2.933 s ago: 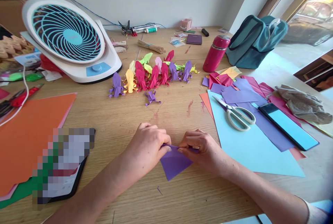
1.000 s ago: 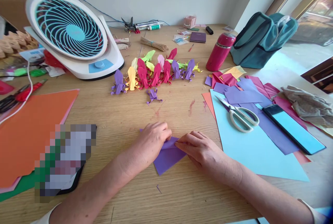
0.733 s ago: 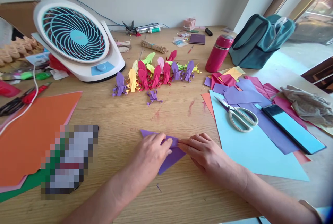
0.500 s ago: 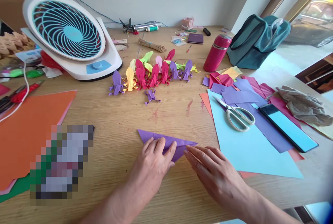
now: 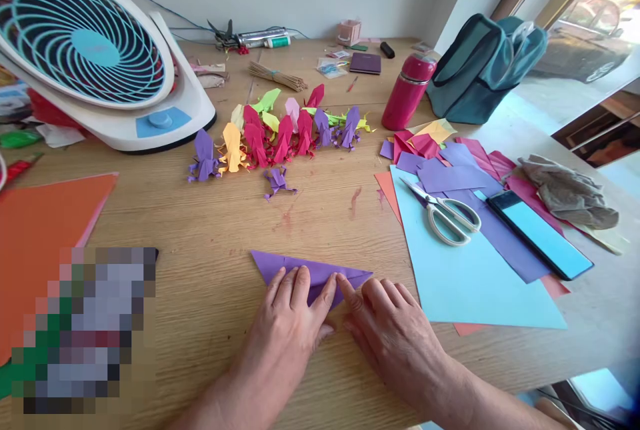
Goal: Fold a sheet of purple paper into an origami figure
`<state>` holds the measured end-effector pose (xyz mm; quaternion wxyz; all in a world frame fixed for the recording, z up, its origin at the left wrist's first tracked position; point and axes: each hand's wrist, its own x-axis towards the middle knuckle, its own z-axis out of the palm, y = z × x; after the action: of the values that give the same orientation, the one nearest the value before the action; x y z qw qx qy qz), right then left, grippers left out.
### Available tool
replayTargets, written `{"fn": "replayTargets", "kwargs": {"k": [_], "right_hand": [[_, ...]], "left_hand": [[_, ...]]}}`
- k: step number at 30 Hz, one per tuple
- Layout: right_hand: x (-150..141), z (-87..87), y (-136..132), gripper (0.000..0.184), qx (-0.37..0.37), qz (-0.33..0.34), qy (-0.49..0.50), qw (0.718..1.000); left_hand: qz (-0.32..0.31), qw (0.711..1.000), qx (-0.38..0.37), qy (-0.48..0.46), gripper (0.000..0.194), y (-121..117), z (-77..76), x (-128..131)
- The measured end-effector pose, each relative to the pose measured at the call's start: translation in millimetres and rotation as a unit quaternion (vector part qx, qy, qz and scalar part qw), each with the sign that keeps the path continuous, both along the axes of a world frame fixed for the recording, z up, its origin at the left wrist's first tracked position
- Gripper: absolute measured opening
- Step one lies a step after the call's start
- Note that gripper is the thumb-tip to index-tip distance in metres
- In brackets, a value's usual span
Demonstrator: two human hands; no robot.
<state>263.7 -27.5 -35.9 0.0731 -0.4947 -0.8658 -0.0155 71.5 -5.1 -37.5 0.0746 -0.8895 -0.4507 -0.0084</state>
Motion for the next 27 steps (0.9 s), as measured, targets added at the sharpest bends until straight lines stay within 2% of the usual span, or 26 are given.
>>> {"fn": "replayTargets", "kwargs": {"k": [8,15,24,27], "right_hand": [[-1,-0.1,0,0.050,0.024,-0.020,0.013,0.999],[-1,-3.0,-3,0.039,0.053,-0.039,0.029,0.997],[4,-8.4,-10,0.047,0.074,-0.093,0.001,0.993],[4,-6.7,-8,0.047,0.062,-0.082,0.011,0.995]], "left_hand": [[0.006,1.000,0.017,0.010,0.077,-2,-7.4,0],[0.002,0.999,0.021,0.033,0.076,-4,-7.6,-1],[0.002,0.999,0.020,0.030,0.079,-5,-6.7,-1],[0.003,1.000,0.013,0.014,0.077,-5,-7.0,-1]]}}
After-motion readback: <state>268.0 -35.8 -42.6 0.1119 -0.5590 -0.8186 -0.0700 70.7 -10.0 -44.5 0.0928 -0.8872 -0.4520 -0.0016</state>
